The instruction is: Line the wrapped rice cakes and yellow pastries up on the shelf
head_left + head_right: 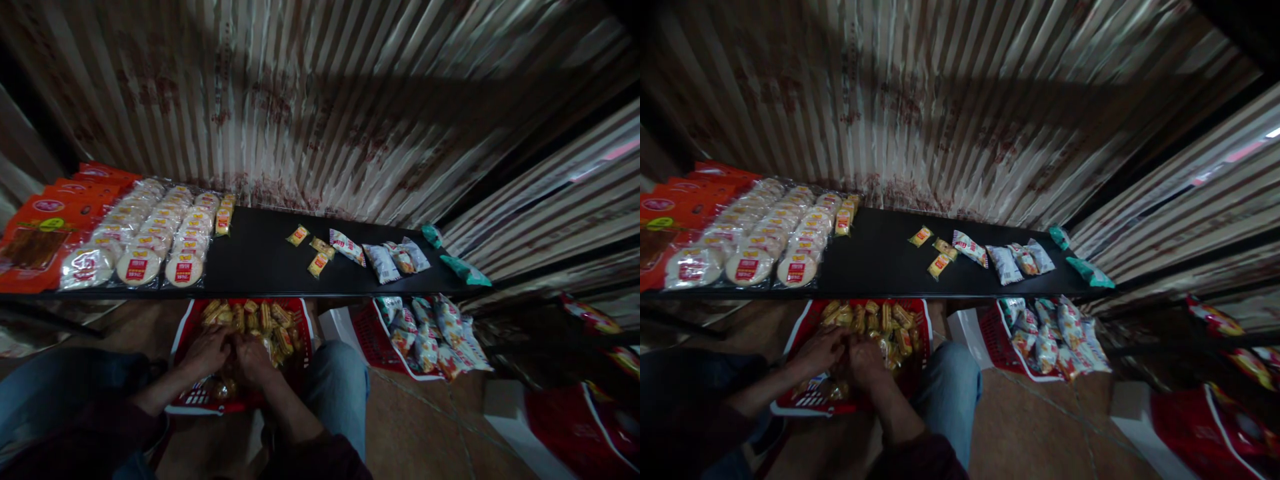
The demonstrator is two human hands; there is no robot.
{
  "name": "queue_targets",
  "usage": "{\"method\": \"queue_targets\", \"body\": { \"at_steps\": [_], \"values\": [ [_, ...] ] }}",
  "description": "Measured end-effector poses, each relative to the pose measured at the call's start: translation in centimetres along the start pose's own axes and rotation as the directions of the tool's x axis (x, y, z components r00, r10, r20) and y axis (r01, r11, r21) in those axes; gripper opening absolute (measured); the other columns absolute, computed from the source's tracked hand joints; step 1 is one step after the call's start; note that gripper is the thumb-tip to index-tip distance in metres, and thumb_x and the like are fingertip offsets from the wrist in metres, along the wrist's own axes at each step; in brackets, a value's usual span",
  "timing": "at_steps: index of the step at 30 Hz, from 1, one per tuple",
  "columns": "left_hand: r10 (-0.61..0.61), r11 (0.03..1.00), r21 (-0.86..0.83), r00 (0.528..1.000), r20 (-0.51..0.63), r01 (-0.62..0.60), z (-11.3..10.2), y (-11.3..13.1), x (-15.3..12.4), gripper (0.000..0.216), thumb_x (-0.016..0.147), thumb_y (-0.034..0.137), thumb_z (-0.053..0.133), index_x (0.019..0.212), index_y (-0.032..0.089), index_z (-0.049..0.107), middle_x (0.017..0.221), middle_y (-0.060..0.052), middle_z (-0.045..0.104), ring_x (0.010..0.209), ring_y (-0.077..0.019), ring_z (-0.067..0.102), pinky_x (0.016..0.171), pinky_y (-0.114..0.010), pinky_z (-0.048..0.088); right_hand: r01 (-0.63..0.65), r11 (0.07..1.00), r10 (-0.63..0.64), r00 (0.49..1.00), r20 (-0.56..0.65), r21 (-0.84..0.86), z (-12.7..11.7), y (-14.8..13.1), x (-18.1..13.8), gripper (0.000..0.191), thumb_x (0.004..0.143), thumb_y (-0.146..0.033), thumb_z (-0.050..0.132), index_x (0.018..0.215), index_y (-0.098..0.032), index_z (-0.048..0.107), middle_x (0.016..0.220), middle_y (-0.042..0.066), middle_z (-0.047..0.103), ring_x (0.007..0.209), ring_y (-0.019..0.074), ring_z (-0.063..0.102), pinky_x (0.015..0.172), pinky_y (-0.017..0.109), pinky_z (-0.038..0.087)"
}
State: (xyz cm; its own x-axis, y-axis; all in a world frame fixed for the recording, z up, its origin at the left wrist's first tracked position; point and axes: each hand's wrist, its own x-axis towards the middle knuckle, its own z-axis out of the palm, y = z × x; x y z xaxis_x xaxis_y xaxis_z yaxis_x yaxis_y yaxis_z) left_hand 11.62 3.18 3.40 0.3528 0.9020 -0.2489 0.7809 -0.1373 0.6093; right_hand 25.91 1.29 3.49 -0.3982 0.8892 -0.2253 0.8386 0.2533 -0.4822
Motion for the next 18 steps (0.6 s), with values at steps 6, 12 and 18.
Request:
{"method": "queue_targets", "body": {
  "at_steps": [6, 12, 18],
  "values": [
    [0.047, 0.999, -0.007, 0.999, 0.019, -0.047, 0.3, -0.2, 0.1, 0.040, 0.069, 0.020, 0.049, 0.106, 0.022, 0.065, 0.120, -0.012, 0.063, 0.116, -0.0269, 0.055, 0.102, -0.043, 0.037, -0.068, 0.997, 0.069, 0.997, -0.021, 0.037, -0.1, 1.3, 0.2, 0.023, 0.070, -0.027, 0.063, 0.091, -0.018, 0.065, 0.090, 0.011, 0.071, 0.082, 0.0230, 0.066, 0.071, 0.030, 0.047],
    [0.059, 0.981, -0.181, 0.996, -0.063, -0.069, 0.6, 0.6, 1.7, 0.030, 0.075, 0.024, 0.047, 0.098, 0.021, 0.065, 0.110, -0.011, 0.067, 0.103, -0.0227, 0.061, 0.092, -0.037, 0.045, -0.245, 0.919, 0.290, 0.951, -0.110, 0.309, -1.9, 3.5, 0.3, 0.025, 0.072, -0.026, 0.063, 0.096, -0.023, 0.067, 0.095, 0.006, 0.071, 0.087, 0.0205, 0.066, 0.076, 0.031, 0.048],
    [-0.024, 0.888, -0.459, 0.999, 0.027, 0.034, 1.5, 1.4, 2.9, 0.025, 0.066, 0.023, 0.055, 0.090, 0.020, 0.065, 0.084, -0.006, 0.072, 0.081, -0.0206, 0.066, 0.077, -0.033, 0.050, -0.317, 0.656, 0.529, 0.841, -0.117, 0.685, -2.4, 6.9, -0.4, 0.024, 0.071, -0.032, 0.064, 0.091, -0.020, 0.068, 0.093, 0.003, 0.069, 0.083, 0.0166, 0.064, 0.080, 0.033, 0.049]
  ]
}}
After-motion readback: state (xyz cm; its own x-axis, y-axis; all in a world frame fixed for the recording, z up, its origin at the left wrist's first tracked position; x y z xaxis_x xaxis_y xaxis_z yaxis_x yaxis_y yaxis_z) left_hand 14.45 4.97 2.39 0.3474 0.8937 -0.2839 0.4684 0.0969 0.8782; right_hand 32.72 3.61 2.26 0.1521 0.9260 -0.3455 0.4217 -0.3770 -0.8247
